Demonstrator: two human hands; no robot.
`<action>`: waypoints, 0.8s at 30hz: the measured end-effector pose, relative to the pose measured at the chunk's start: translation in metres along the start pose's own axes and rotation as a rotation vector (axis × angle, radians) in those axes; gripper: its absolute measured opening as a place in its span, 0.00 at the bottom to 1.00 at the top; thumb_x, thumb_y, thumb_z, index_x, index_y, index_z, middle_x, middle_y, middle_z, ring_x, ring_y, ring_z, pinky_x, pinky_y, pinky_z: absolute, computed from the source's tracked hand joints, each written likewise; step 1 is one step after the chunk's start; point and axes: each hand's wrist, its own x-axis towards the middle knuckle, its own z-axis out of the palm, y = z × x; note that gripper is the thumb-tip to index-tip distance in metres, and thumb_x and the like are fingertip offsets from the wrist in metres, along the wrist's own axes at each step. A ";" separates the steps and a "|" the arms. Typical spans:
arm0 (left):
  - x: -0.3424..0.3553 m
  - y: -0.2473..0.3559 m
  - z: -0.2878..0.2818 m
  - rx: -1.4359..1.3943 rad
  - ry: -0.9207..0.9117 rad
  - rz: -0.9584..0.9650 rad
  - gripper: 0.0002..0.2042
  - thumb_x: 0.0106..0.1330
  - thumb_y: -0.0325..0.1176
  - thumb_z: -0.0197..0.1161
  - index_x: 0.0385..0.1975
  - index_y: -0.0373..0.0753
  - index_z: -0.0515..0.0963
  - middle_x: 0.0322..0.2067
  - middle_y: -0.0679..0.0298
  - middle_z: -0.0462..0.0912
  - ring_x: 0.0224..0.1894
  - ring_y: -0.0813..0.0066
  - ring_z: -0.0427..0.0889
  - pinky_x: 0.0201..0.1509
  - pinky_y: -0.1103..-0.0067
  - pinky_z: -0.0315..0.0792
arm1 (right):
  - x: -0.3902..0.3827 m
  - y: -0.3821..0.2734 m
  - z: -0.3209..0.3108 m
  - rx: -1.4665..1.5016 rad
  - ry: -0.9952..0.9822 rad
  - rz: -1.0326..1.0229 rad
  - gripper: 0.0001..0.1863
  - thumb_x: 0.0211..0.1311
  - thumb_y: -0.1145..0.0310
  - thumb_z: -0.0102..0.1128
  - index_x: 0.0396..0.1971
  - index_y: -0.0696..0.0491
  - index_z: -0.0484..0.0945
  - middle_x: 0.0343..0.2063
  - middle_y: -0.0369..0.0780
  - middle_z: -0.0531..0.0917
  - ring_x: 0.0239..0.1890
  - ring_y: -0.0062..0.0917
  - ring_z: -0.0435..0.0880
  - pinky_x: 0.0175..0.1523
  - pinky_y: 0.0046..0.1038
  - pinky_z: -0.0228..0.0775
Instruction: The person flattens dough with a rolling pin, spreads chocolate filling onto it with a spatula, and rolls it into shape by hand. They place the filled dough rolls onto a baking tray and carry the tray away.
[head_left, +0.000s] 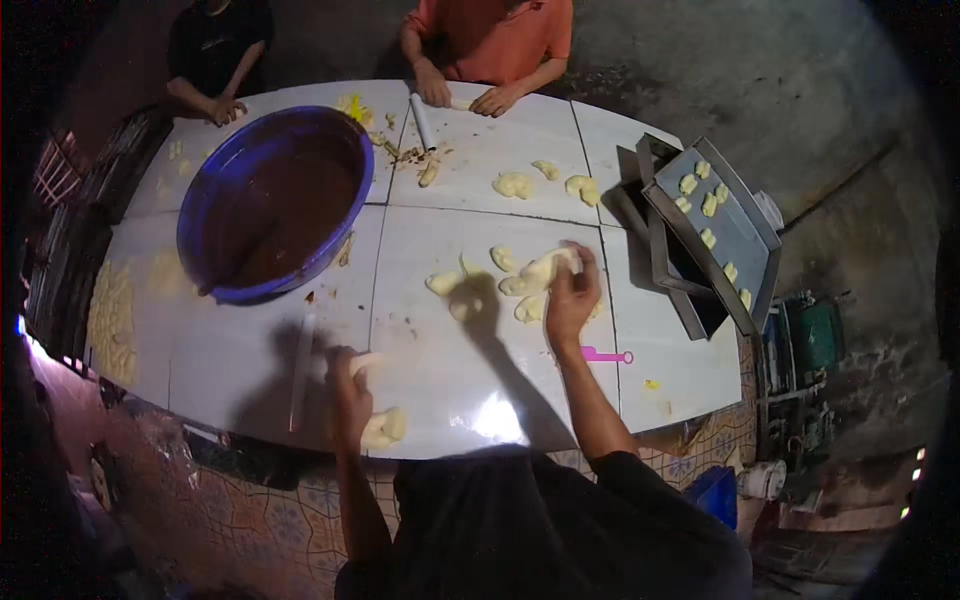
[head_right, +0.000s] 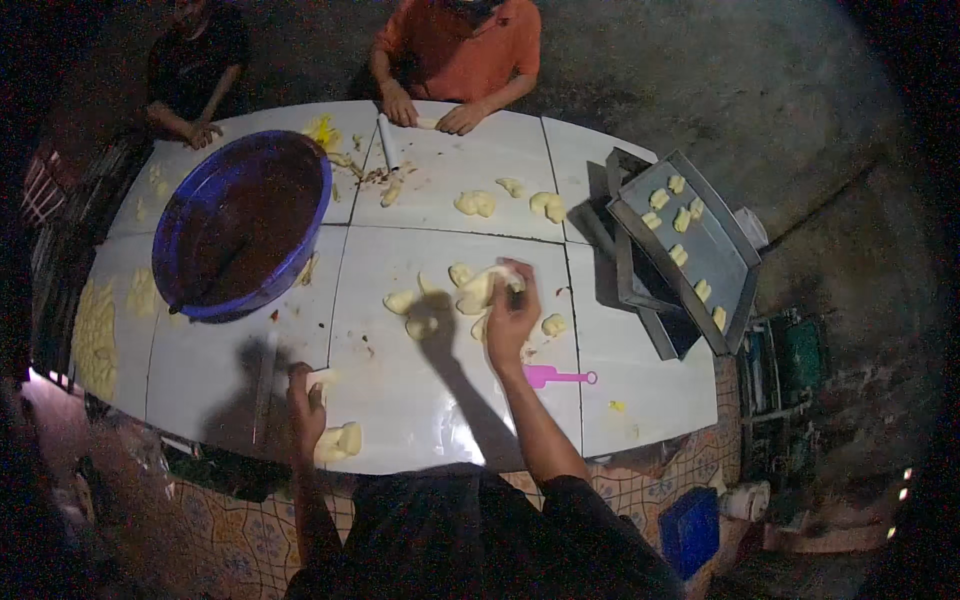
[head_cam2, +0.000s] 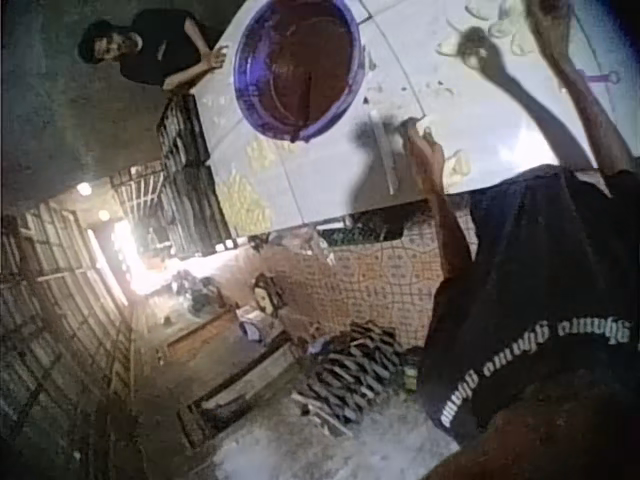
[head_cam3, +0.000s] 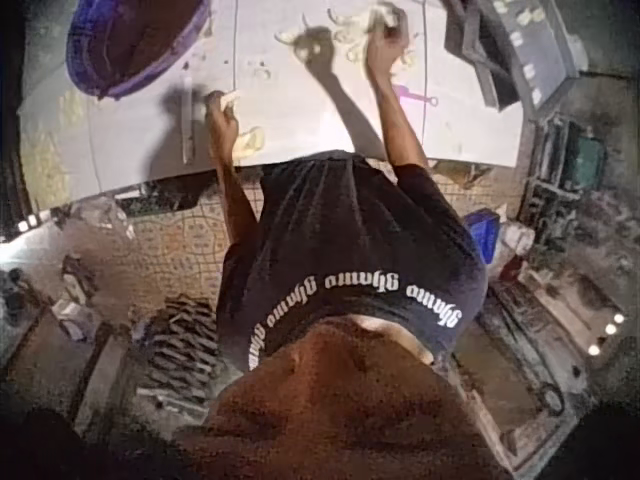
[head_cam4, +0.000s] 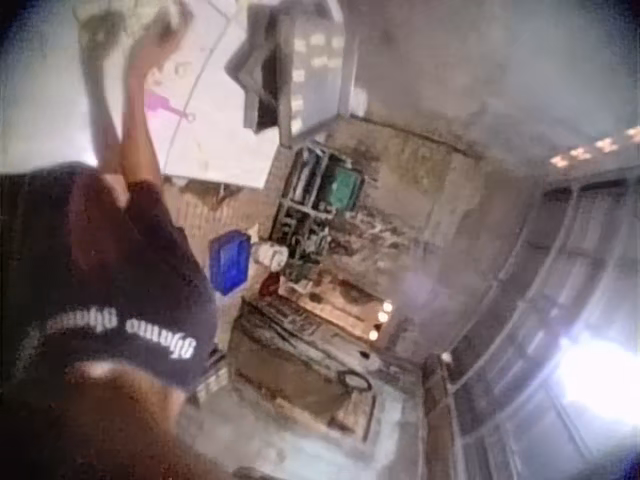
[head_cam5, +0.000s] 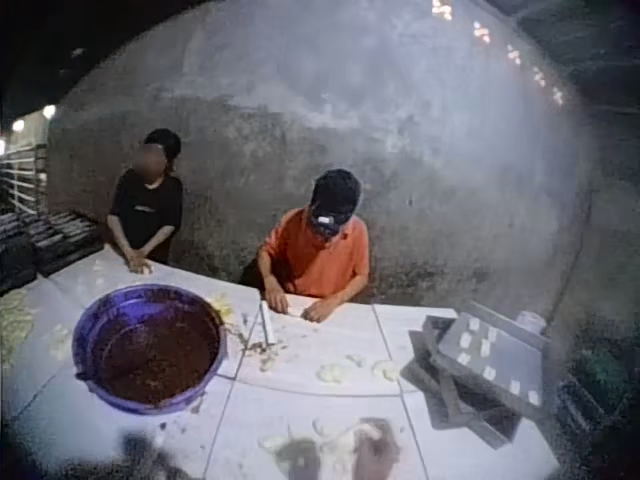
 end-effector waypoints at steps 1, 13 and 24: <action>0.003 -0.015 0.005 0.005 0.000 0.006 0.17 0.69 0.25 0.54 0.57 0.36 0.70 0.56 0.46 0.73 0.61 0.45 0.71 0.64 0.60 0.66 | 0.015 -0.009 -0.008 -0.059 0.074 0.053 0.08 0.69 0.77 0.52 0.45 0.59 0.78 0.41 0.35 0.78 0.35 0.13 0.74 0.41 0.20 0.68; -0.013 0.017 -0.003 0.056 -0.171 0.156 0.33 0.61 0.24 0.65 0.65 0.29 0.59 0.69 0.44 0.58 0.70 0.50 0.63 0.68 0.68 0.67 | -0.146 0.033 0.095 0.077 -1.181 0.490 0.28 0.65 0.72 0.64 0.64 0.56 0.71 0.52 0.44 0.83 0.54 0.28 0.81 0.56 0.30 0.76; -0.030 -0.041 -0.003 0.083 0.125 0.214 0.13 0.65 0.32 0.63 0.48 0.38 0.77 0.42 0.51 0.82 0.48 0.47 0.79 0.51 0.61 0.72 | -0.071 0.026 0.041 -0.016 -0.560 0.072 0.12 0.69 0.73 0.58 0.49 0.58 0.82 0.38 0.36 0.86 0.36 0.17 0.79 0.43 0.20 0.72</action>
